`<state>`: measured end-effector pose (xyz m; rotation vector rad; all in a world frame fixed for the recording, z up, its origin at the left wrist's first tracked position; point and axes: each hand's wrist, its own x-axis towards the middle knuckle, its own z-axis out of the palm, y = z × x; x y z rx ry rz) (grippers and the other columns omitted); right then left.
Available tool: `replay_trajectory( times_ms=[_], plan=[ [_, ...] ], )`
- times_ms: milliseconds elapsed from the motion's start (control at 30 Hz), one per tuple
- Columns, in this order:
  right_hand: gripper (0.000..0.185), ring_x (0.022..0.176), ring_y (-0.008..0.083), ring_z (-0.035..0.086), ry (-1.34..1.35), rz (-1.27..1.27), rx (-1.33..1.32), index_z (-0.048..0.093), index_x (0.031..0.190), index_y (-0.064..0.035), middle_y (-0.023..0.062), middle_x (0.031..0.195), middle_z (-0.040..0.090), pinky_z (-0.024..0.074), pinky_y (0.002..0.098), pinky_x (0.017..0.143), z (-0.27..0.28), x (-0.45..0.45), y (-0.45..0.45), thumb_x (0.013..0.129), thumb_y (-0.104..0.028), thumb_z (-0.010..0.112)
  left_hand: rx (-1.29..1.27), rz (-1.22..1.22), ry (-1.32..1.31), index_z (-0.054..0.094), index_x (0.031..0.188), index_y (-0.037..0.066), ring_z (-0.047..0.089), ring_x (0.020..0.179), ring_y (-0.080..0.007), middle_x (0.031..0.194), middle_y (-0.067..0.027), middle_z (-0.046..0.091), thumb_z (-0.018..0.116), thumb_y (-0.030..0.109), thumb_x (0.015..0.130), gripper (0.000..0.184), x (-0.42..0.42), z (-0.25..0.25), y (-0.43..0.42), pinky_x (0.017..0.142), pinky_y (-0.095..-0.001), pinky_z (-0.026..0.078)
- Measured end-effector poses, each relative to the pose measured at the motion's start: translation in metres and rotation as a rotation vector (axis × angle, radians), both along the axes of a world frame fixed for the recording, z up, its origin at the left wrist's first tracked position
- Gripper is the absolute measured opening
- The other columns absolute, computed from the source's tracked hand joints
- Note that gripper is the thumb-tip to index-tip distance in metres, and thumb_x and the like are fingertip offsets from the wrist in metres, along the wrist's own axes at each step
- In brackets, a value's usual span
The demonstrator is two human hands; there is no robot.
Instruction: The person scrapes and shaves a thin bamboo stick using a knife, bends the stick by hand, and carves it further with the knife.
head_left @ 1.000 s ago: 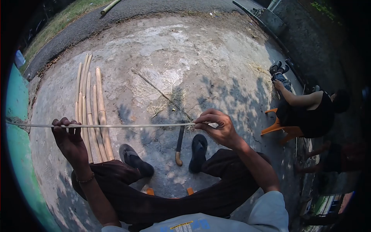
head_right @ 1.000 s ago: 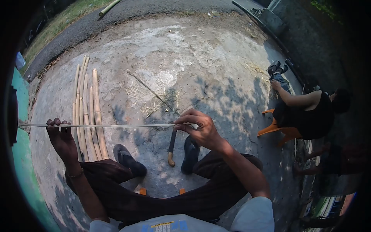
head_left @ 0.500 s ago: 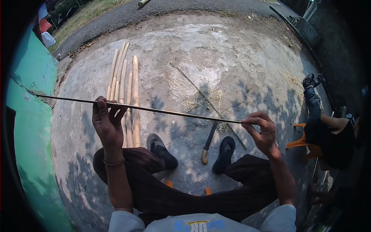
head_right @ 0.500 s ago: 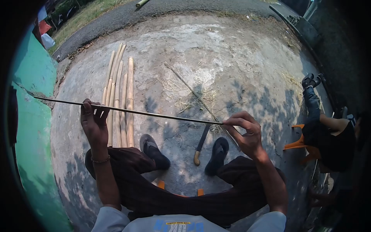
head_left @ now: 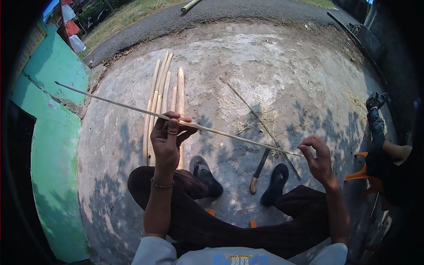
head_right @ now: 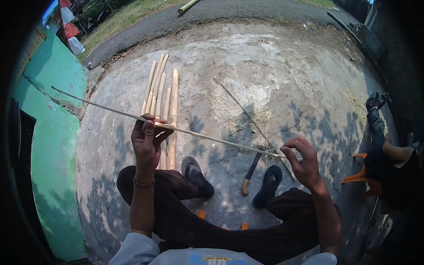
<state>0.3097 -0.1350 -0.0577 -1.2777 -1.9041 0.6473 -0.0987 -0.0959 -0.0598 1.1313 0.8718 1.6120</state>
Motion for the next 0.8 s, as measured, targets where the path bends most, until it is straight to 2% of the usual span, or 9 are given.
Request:
replay_trajectory(
  times_ms=[33,167,267,333,433,533,633,700,800],
  plan=[
    [0.009,0.085,0.0233,0.065,-0.111,-0.023,0.053,0.067,0.099,-0.0008,0.0108,0.093,0.064,0.0505,0.0340,0.077,0.004,-0.005,0.000,0.091,-0.004,0.070,-0.011,-0.017,0.015,0.056,0.118,0.003,0.074,0.096,-0.0245,0.104,-0.0152,0.071,0.054,0.022,0.105,0.022,0.004,-0.001,-0.002,0.083,-0.0396,0.065],
    [0.013,0.089,0.0279,0.063,-0.168,0.053,0.029,0.068,0.100,-0.0028,0.0096,0.094,0.064,0.0493,0.0377,0.080,-0.003,-0.008,-0.002,0.089,-0.005,0.073,-0.105,-0.142,0.028,0.055,0.117,0.003,0.073,0.098,-0.0285,0.108,-0.0177,0.070,0.052,0.020,0.106,0.020,0.029,-0.004,-0.010,0.085,-0.0416,0.064],
    [0.015,0.090,0.0290,0.062,-0.228,0.100,0.039,0.069,0.102,-0.0040,0.0095,0.094,0.064,0.0485,0.0387,0.081,-0.001,-0.012,-0.003,0.089,-0.008,0.073,-0.124,-0.234,0.029,0.055,0.117,0.003,0.073,0.100,-0.0279,0.109,-0.0179,0.070,0.051,0.018,0.106,0.019,0.049,-0.011,-0.016,0.086,-0.0409,0.064],
    [0.014,0.088,0.0291,0.061,-0.271,0.122,-0.040,0.072,0.101,-0.0059,0.0096,0.092,0.064,0.0481,0.0393,0.079,-0.004,-0.010,-0.002,0.089,-0.012,0.074,-0.214,-0.289,-0.027,0.055,0.118,0.003,0.072,0.102,-0.0278,0.109,-0.0169,0.070,0.052,0.017,0.106,0.019,0.060,-0.018,-0.020,0.088,-0.0398,0.063],
    [0.011,0.078,0.0320,0.064,-0.228,0.178,-0.148,0.073,0.099,-0.0054,0.0129,0.082,0.066,0.0489,0.0414,0.072,-0.014,-0.004,0.000,0.089,-0.010,0.071,-0.303,-0.392,-0.098,0.054,0.121,0.001,0.069,0.109,-0.0266,0.116,-0.0160,0.068,0.051,0.016,0.106,0.021,0.074,-0.030,-0.024,0.093,-0.0388,0.061],
    [0.014,0.085,0.0335,0.069,-0.216,0.219,-0.373,0.072,0.101,-0.0038,0.0149,0.088,0.070,0.0520,0.0405,0.076,-0.001,-0.007,-0.003,0.093,-0.014,0.067,-0.328,-0.514,-0.165,0.053,0.124,-0.001,0.067,0.113,-0.0252,0.121,-0.0147,0.065,0.050,0.016,0.107,0.024,0.086,-0.040,-0.025,0.097,-0.0380,0.059],
    [0.017,0.086,0.0333,0.070,-0.238,0.264,-0.514,0.071,0.103,-0.0033,0.0159,0.090,0.072,0.0533,0.0404,0.075,-0.012,0.006,-0.001,0.096,-0.018,0.065,-0.321,-0.544,-0.140,0.050,0.130,-0.001,0.067,0.113,-0.0258,0.122,-0.0144,0.065,0.049,0.018,0.107,0.030,0.089,-0.043,-0.027,0.098,-0.0379,0.058],
    [0.018,0.085,0.0332,0.071,-0.257,0.279,-0.537,0.071,0.103,-0.0031,0.0166,0.090,0.072,0.0534,0.0404,0.074,-0.008,0.003,0.000,0.097,-0.019,0.064,-0.295,-0.572,-0.129,0.049,0.137,0.001,0.066,0.116,-0.0252,0.124,-0.0141,0.065,0.049,0.022,0.108,0.036,0.090,-0.046,-0.028,0.100,-0.0387,0.057],
    [0.019,0.084,0.0332,0.071,-0.270,0.309,-0.540,0.071,0.102,-0.0031,0.0171,0.088,0.071,0.0533,0.0407,0.073,0.004,-0.003,-0.005,0.097,-0.020,0.064,-0.315,-0.558,-0.136,0.048,0.139,0.000,0.066,0.115,-0.0249,0.124,-0.0140,0.065,0.050,0.023,0.107,0.039,0.089,-0.048,-0.027,0.099,-0.0383,0.057]
  ],
)
